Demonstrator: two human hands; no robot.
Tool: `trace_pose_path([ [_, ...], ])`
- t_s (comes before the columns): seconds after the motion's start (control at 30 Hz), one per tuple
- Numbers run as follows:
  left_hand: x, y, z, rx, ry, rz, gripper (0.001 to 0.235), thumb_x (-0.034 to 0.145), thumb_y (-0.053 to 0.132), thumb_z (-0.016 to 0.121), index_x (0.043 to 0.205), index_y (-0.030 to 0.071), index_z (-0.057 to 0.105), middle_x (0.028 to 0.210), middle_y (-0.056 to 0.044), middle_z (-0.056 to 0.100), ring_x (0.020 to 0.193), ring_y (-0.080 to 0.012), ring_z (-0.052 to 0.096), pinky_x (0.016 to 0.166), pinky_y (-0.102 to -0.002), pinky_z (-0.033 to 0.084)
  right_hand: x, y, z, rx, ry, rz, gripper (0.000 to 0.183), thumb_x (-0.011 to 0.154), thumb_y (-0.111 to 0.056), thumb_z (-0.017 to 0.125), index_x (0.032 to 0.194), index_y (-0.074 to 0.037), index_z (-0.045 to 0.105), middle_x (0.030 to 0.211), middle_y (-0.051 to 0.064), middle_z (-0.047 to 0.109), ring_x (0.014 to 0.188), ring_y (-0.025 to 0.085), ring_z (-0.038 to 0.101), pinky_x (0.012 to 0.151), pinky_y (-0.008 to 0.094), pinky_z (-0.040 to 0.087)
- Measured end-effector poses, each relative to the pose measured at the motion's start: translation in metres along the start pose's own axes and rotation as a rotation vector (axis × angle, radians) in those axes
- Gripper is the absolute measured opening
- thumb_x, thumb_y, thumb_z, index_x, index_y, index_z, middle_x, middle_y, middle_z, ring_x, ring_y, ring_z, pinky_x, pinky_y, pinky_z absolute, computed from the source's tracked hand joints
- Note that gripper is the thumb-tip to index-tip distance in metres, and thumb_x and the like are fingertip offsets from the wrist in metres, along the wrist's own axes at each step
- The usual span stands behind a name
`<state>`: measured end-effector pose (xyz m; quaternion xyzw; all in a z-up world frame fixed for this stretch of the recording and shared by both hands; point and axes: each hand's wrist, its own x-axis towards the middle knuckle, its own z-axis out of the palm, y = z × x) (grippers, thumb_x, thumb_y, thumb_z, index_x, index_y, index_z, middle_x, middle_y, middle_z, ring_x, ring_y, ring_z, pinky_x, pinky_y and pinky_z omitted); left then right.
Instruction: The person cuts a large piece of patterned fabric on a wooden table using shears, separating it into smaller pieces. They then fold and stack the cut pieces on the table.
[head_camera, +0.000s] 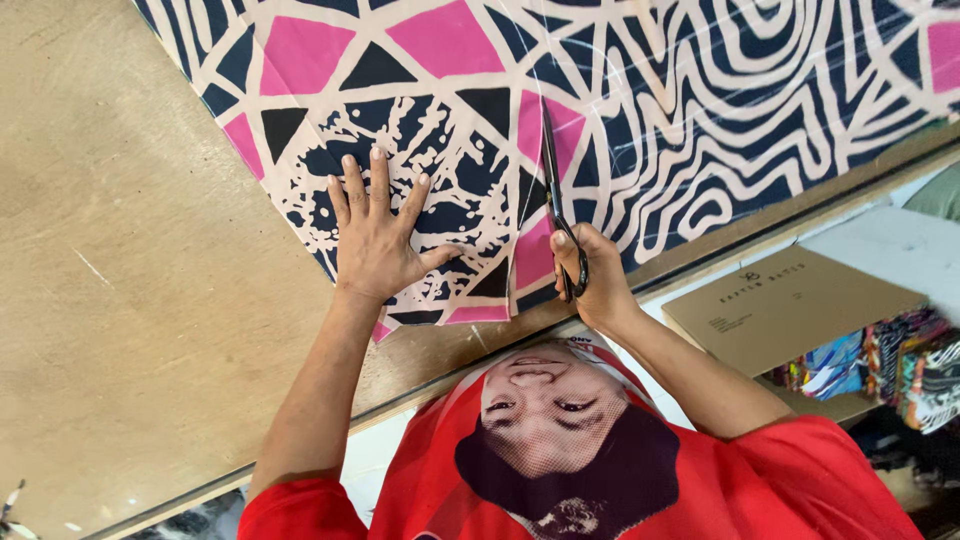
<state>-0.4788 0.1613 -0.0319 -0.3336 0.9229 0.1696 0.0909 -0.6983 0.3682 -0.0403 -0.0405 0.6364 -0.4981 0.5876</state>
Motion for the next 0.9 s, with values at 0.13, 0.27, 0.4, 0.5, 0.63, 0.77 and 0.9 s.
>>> trace_pose_path([
  [0.13,0.001,0.003,0.0,0.015,-0.026,-0.018,0.1,0.076,0.091,0.059,0.15,0.024,0.058,0.167,-0.03,0.018,0.151,-0.0586,0.005,0.118,-0.074,0.005,0.022,-0.008,-0.01,-0.047,-0.026,-0.026,0.049,0.096,-0.052,0.067,0.082,-0.009,0.048,0.063,-0.002,0.047,0.048,0.008,0.05,0.041,0.025,0.042],
  [0.27,0.001,0.001,0.002,0.023,-0.01,-0.015,0.099,0.078,0.092,0.057,0.152,0.026,0.058,0.168,-0.029,0.019,0.153,-0.0576,0.006,0.12,-0.073,0.006,0.032,-0.012,-0.014,-0.064,-0.04,0.031,0.05,0.09,-0.056,0.068,0.082,-0.009,0.05,0.065,-0.002,0.049,0.047,0.008,0.05,0.04,0.025,0.043],
  [0.4,0.002,-0.001,0.004,0.028,-0.019,-0.012,0.098,0.077,0.093,0.057,0.151,0.028,0.058,0.168,-0.028,0.019,0.152,-0.0572,0.006,0.12,-0.073,0.006,0.031,-0.021,-0.025,0.031,-0.117,0.049,0.05,0.09,-0.055,0.068,0.086,-0.008,0.053,0.064,-0.001,0.049,0.046,0.007,0.047,0.041,0.024,0.041],
  [0.5,0.005,-0.002,0.003,0.018,-0.035,-0.024,0.099,0.074,0.093,0.058,0.15,0.03,0.057,0.168,-0.028,0.018,0.152,-0.0572,0.005,0.119,-0.073,0.006,0.042,-0.032,-0.03,0.02,-0.171,0.027,0.048,0.093,-0.053,0.067,0.089,-0.008,0.053,0.066,-0.001,0.05,0.049,0.006,0.049,0.044,0.023,0.043],
  [0.63,0.004,-0.001,0.005,0.014,-0.049,-0.043,0.097,0.073,0.092,0.059,0.149,0.032,0.054,0.167,-0.028,0.018,0.152,-0.0564,0.006,0.12,-0.073,0.007,0.059,-0.042,-0.031,-0.055,-0.179,0.028,0.045,0.093,-0.052,0.064,0.086,-0.01,0.048,0.066,-0.002,0.052,0.048,0.006,0.053,0.042,0.022,0.045],
  [0.77,0.001,-0.003,0.009,0.025,0.036,0.005,0.099,0.077,0.093,0.058,0.156,0.034,0.049,0.168,-0.027,0.019,0.153,-0.0554,0.007,0.121,-0.072,0.008,0.061,-0.05,-0.031,-0.078,-0.209,0.055,0.046,0.092,-0.054,0.064,0.086,-0.01,0.052,0.059,-0.002,0.048,0.042,0.006,0.049,0.042,0.022,0.048],
  [0.9,0.002,-0.006,0.011,0.037,0.022,-0.004,0.099,0.079,0.093,0.058,0.157,0.033,0.047,0.168,-0.026,0.02,0.154,-0.0552,0.009,0.122,-0.071,0.008,0.066,-0.066,-0.038,-0.053,-0.22,0.087,0.047,0.091,-0.054,0.067,0.087,-0.009,0.053,0.062,-0.002,0.052,0.047,0.005,0.05,0.042,0.02,0.042],
])
